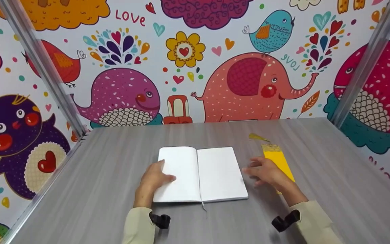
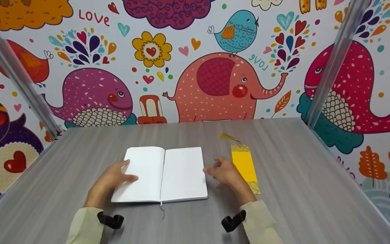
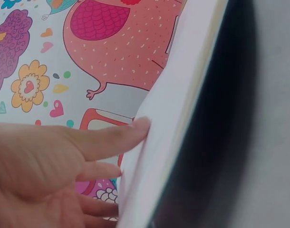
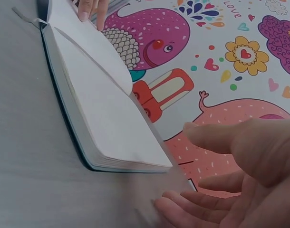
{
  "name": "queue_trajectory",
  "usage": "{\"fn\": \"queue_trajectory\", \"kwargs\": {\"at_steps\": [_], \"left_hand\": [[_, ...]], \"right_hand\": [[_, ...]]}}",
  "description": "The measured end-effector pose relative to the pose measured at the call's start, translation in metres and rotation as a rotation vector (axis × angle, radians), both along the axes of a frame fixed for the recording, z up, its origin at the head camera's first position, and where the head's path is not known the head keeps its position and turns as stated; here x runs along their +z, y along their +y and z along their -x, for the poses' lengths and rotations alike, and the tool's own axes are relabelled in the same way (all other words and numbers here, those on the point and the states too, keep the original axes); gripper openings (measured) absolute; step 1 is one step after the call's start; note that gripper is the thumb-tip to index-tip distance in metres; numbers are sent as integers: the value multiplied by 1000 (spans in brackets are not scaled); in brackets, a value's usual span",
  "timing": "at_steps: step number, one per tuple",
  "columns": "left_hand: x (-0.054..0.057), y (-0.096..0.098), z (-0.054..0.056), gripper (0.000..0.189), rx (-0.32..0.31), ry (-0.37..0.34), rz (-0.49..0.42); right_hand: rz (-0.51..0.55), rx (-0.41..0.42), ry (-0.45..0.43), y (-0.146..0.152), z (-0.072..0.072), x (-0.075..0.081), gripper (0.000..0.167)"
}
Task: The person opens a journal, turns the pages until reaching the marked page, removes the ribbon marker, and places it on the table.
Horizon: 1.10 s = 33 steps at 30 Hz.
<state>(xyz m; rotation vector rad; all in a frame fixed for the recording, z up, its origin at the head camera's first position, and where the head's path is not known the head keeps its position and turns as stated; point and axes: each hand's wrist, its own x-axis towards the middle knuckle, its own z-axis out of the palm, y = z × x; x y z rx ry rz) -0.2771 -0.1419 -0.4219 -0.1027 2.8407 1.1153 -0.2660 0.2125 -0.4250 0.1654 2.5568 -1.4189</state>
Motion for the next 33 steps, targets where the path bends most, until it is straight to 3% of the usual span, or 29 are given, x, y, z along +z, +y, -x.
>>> {"fn": "queue_trajectory", "kwargs": {"at_steps": [13,20,33], "left_hand": [[3,-7,-4,86,3,-30,7],[2,-11,-3,67,11,-26,21],[0,-22,-3,45,43,-28,-75]], "right_hand": [[11,48,-24,-15,0,-9,73],[12,47,-32,-20,-1,-11,71],[0,37,41,-24,-2,-21,60]]}}
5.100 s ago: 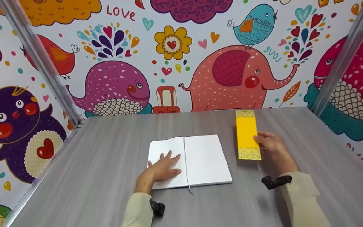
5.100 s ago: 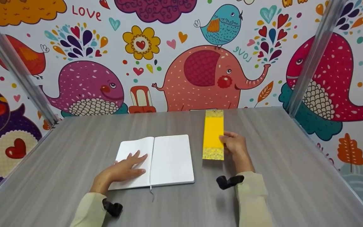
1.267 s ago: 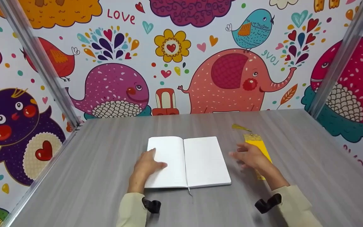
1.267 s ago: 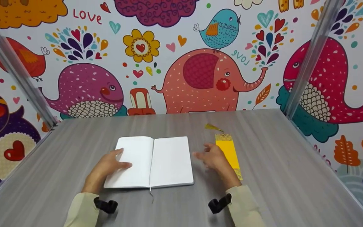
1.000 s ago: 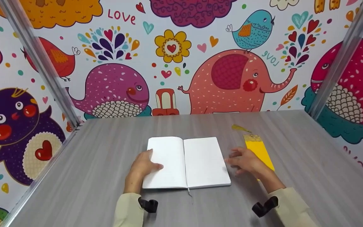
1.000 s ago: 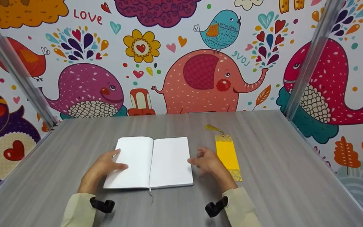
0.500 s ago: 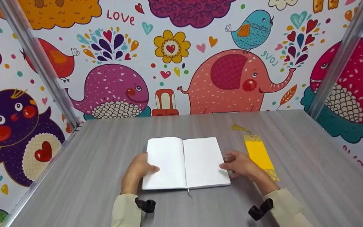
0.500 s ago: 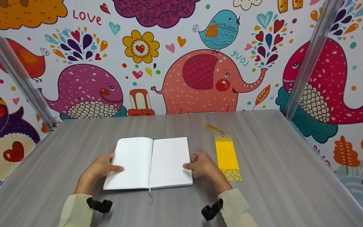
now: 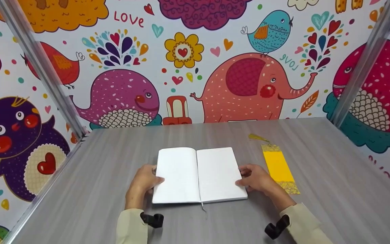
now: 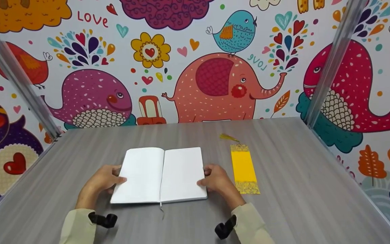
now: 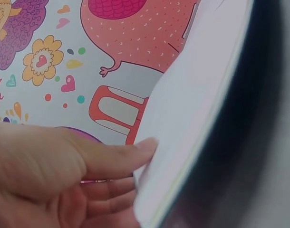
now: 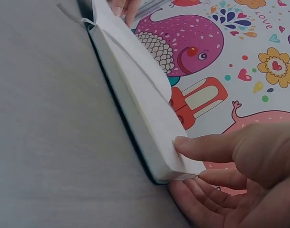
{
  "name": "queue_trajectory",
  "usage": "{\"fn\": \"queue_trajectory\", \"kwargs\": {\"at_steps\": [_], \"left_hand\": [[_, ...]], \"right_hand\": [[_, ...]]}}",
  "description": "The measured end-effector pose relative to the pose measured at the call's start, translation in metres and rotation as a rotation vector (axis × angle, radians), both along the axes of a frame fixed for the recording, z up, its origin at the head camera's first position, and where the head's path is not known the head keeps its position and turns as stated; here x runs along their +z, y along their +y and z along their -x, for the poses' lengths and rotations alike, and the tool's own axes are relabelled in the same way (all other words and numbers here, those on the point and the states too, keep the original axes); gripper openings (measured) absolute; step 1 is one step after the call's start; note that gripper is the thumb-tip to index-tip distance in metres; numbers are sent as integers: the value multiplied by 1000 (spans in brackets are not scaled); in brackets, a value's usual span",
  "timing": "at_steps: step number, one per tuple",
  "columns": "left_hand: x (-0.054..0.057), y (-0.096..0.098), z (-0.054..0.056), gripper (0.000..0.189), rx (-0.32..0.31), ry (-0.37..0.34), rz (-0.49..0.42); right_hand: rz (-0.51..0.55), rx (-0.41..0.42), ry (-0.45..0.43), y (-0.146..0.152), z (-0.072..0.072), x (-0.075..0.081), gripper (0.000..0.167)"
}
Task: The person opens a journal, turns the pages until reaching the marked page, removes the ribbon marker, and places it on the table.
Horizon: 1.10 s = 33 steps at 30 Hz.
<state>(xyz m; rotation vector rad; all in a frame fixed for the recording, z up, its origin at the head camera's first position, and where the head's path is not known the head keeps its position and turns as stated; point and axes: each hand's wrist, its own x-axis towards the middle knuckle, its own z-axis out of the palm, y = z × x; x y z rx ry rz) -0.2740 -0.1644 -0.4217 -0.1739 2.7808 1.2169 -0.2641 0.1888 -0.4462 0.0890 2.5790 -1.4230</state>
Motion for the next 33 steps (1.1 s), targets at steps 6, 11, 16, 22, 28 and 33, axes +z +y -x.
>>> {"fn": "queue_trajectory", "kwargs": {"at_steps": [6,11,16,22,28,33], "left_hand": [[3,-4,-2,46,8,5,-56],[9,-7,-3,50,-19,-1,-90],[16,-10,-5,55,-68,-17,-152],[24,-9,-6,57,-86,13,-194],[29,0,-5,56,-96,66,-249],[33,6,-5,56,-135,66,-351]], "right_hand": [[0,-8,9,-1,0,-2,57],[3,-13,21,-1,0,-4,56],[6,-22,36,-1,1,-6,55],[5,-23,51,-1,0,-7,55],[10,-31,57,0,0,-8,54],[5,-36,56,0,0,-8,53]]}}
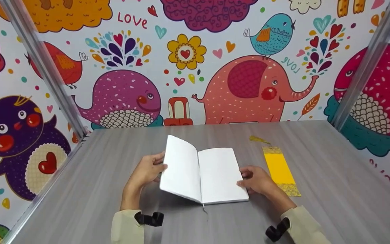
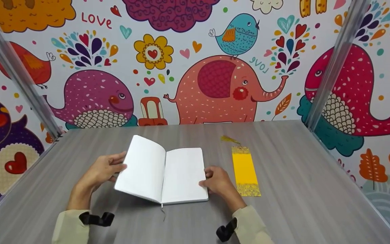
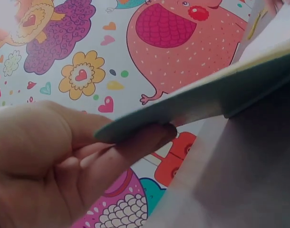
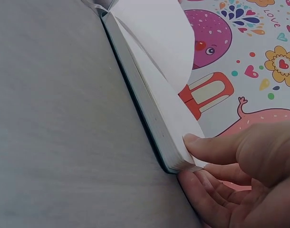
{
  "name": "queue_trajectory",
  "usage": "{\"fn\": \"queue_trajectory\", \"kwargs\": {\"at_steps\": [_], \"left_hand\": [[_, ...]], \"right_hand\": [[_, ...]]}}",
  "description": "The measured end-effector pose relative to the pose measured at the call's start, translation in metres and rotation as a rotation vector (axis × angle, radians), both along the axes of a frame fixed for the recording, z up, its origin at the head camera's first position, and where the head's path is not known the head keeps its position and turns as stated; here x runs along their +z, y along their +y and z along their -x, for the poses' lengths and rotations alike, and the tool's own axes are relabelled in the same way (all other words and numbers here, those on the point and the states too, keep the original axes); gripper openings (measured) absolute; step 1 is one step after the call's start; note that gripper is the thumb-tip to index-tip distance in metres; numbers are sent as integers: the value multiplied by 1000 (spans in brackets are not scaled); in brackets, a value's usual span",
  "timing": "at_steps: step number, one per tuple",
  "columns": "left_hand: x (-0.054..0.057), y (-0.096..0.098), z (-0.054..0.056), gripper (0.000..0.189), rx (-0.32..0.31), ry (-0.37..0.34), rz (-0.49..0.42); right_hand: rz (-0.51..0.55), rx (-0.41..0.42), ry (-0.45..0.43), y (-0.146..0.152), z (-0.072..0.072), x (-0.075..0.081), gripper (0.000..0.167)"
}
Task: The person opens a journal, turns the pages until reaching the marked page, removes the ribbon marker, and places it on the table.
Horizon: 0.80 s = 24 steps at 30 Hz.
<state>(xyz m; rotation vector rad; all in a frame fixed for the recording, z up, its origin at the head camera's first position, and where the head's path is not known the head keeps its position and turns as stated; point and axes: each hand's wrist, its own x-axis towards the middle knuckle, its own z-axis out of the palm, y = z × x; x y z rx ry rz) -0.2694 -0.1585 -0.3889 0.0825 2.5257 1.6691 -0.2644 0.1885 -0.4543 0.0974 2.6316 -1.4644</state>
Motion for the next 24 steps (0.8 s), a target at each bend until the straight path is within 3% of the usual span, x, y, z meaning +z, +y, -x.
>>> {"fn": "queue_trajectory", "kwargs": {"at_steps": [6,14,20,24], "left_hand": [[5,5,-2,58,-78,-15,-126],[8,19,-1,59,-108,-23,-180],[2,28,-2,63,-246,42,-216],[-1,37,0,63,-334,86,-215]], "right_hand": [[-2,11,3,0,-1,1,53],[-1,8,-2,0,-1,1,52],[15,-14,-12,0,0,-1,41],[44,-32,-19,1,2,-1,46]]}}
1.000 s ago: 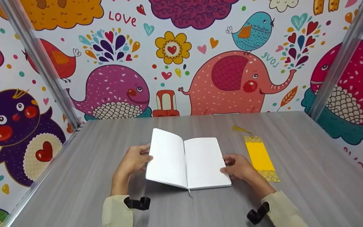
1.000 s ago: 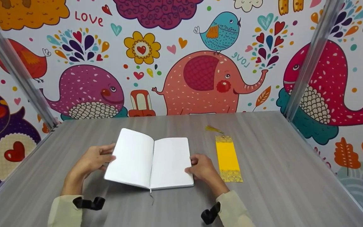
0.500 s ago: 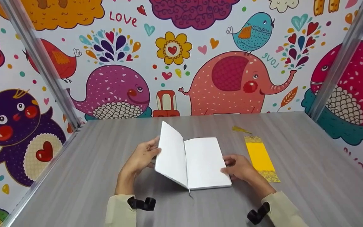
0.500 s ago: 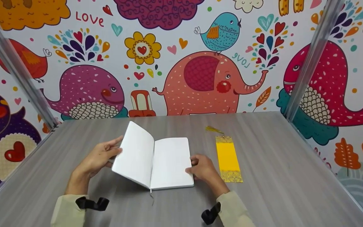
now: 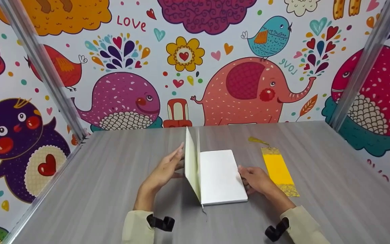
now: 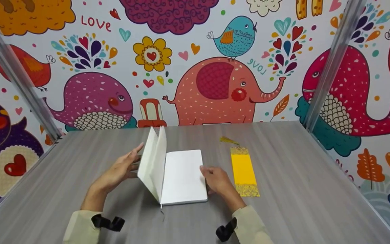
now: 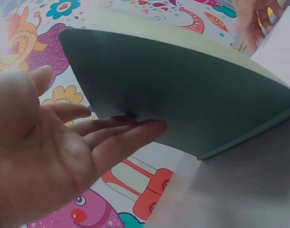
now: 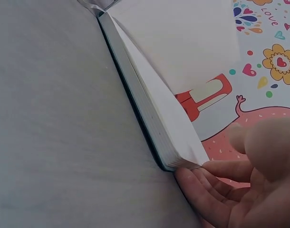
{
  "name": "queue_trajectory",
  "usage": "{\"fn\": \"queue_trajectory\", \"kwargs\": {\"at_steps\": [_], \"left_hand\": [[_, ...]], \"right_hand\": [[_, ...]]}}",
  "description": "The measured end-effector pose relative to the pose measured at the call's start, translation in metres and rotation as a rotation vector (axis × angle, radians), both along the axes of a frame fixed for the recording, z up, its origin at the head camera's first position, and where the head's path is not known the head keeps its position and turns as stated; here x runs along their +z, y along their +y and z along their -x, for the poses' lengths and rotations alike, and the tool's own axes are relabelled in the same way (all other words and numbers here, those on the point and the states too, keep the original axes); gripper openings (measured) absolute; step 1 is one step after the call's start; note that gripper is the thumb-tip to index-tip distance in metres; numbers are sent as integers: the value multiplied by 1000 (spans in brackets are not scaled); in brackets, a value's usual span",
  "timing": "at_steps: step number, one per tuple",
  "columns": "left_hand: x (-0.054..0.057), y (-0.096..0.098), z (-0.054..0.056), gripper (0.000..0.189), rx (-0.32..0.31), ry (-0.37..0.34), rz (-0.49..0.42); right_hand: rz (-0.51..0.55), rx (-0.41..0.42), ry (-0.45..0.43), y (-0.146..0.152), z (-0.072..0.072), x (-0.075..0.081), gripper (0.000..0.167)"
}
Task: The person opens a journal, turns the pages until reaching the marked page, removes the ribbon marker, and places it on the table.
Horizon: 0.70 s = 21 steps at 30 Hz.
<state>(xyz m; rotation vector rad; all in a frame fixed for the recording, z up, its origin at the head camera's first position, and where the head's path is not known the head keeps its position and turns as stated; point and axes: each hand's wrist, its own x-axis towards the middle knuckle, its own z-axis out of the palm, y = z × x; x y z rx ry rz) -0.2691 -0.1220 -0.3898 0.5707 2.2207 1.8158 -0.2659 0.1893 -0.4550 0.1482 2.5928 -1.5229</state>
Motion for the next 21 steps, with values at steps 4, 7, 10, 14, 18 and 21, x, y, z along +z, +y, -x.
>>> {"fn": "queue_trajectory", "kwargs": {"at_steps": [4,7,10,14,18,21], "left_hand": [[-3,10,1,62,-14,72,38],[-5,17,0,60,-6,127,93],[-7,24,-2,60,-24,153,131],[-11,34,-4,62,-51,141,172],[-16,42,-7,67,-45,133,261],[-20,48,-9,71,-52,133,357]], "right_hand": [[25,-12,-1,1,1,0,57],[34,-13,-1,1,2,0,62],[44,-14,-8,1,3,1,63],[48,-21,-20,0,4,2,61],[34,-26,-12,0,4,3,61],[33,-23,1,0,3,3,61]]}}
